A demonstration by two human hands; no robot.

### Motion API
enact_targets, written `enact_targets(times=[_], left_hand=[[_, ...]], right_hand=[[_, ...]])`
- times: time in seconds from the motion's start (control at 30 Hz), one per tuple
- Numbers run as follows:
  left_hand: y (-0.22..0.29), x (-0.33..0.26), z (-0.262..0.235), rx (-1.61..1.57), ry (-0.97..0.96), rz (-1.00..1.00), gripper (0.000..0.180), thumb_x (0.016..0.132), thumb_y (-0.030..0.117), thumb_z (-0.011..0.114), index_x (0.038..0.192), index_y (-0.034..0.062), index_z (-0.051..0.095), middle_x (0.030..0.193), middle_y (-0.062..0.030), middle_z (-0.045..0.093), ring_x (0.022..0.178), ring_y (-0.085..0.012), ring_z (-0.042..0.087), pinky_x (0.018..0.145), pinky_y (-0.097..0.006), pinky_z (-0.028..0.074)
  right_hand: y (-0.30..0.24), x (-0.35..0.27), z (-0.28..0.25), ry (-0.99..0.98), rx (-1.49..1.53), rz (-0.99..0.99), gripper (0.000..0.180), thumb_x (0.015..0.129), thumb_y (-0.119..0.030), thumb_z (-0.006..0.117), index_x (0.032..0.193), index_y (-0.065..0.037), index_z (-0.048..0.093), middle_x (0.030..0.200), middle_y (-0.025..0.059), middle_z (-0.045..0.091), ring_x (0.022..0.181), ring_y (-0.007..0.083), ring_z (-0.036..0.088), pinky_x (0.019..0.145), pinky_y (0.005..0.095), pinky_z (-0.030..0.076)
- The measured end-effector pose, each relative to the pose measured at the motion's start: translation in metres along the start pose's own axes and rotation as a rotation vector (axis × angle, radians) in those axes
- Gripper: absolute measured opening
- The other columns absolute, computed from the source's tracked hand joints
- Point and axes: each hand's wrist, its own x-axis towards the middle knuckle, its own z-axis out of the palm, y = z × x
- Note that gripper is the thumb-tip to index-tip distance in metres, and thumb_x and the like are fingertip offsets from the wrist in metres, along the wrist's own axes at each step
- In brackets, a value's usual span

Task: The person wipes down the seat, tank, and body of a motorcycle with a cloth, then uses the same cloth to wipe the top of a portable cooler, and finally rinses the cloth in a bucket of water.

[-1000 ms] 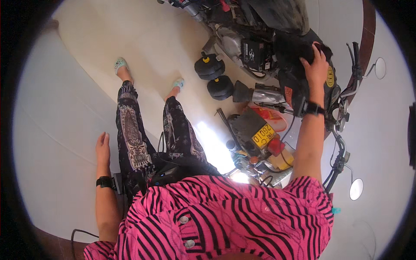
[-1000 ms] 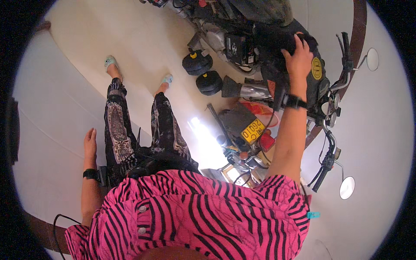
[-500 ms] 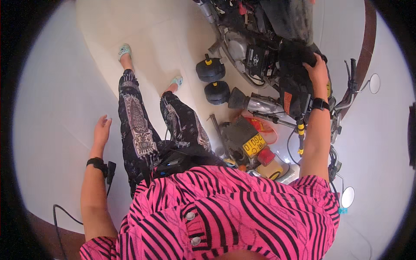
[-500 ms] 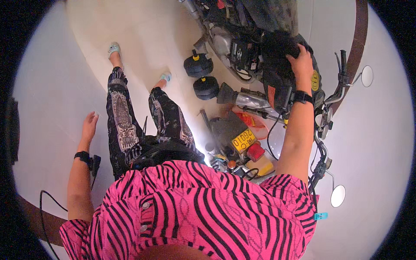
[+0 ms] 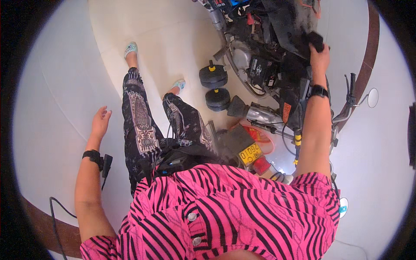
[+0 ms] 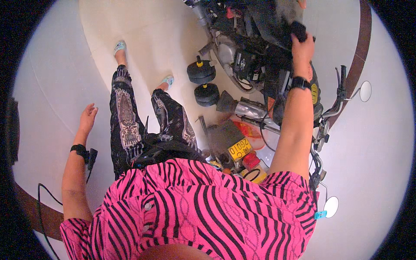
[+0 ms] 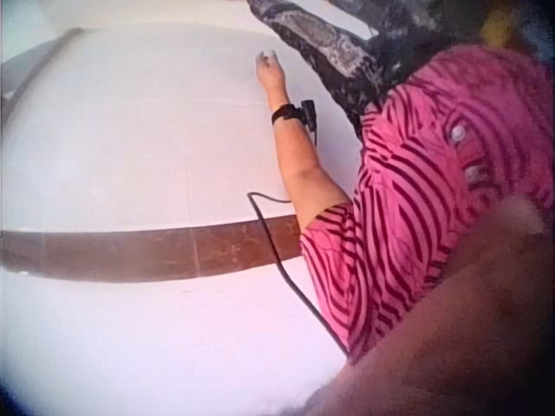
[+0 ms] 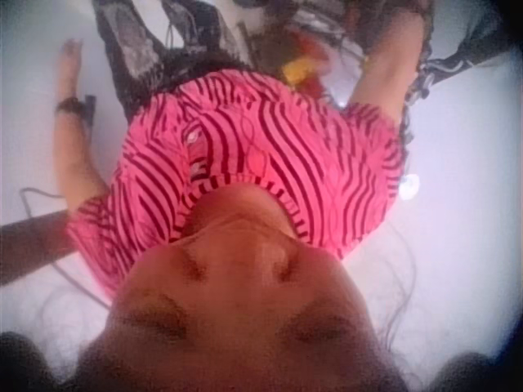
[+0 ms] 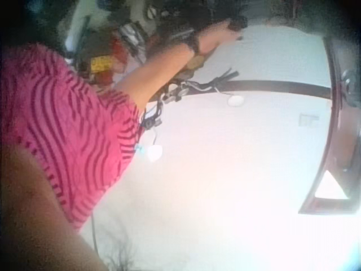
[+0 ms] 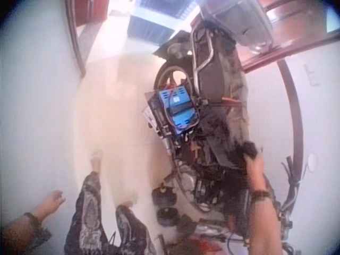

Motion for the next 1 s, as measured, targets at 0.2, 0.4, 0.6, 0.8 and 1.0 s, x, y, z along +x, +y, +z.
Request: enact_targets(times=[0.2, 0.4, 0.6, 0.8, 1.0], left_hand=[[0.016, -0.016, -0.002, -0.053, -0.009, -0.045, 0.046, 0.089, 0.027, 0.059, 0.124, -0.0018, 0.051, 0.113, -0.0222, 0.061, 0.105, -0.0285, 0.059, 0.089, -0.036, 0.046], [-0.011, -0.033, 0.020, -0.148, 0.040, -0.004, 0.045, 0.088, 0.026, 0.060, 0.122, -0.0023, 0.053, 0.109, -0.0220, 0.062, 0.102, -0.0280, 0.061, 0.088, -0.036, 0.047], [0.010, -0.038, 0.047, -0.166, 0.029, -0.033, 0.041, 0.088, 0.025, 0.059, 0.119, -0.0018, 0.054, 0.107, -0.0207, 0.064, 0.100, -0.0280, 0.062, 0.088, -0.035, 0.047], [0.055, -0.036, 0.028, -0.206, 0.042, 0.002, 0.044, 0.089, 0.025, 0.058, 0.121, -0.0037, 0.052, 0.111, -0.0214, 0.062, 0.103, -0.0268, 0.060, 0.090, -0.034, 0.046], [0.065, -0.027, 0.022, -0.244, 0.075, -0.024, 0.046, 0.089, 0.026, 0.057, 0.122, -0.0054, 0.052, 0.111, -0.0210, 0.062, 0.104, -0.0248, 0.059, 0.090, -0.033, 0.045]], right_hand=[[0.007, 0.043, 0.035, -0.042, 0.065, -0.256, 0.069, 0.077, -0.033, 0.070, 0.132, -0.002, 0.042, 0.117, 0.0237, 0.057, 0.107, 0.0380, 0.055, 0.091, 0.0410, 0.044], [0.027, 0.005, 0.018, -0.238, -0.150, -0.118, 0.069, 0.072, -0.031, 0.073, 0.129, -0.002, 0.045, 0.113, 0.0247, 0.060, 0.108, 0.0385, 0.056, 0.091, 0.0413, 0.045], [0.010, -0.014, 0.024, -0.251, -0.171, 0.090, 0.071, 0.066, -0.025, 0.075, 0.127, -0.002, 0.045, 0.111, 0.0236, 0.061, 0.104, 0.0386, 0.058, 0.088, 0.0427, 0.047], [-0.033, 0.016, 0.023, -0.055, 0.095, -0.065, 0.084, 0.066, -0.027, 0.076, 0.136, -0.005, 0.036, 0.119, 0.0233, 0.056, 0.110, 0.0367, 0.055, 0.090, 0.0430, 0.045], [-0.015, 0.007, 0.037, -0.117, 0.183, -0.084, 0.094, 0.069, -0.035, 0.076, 0.142, -0.008, 0.025, 0.128, 0.0311, 0.044, 0.114, 0.0430, 0.049, 0.092, 0.0451, 0.044]])
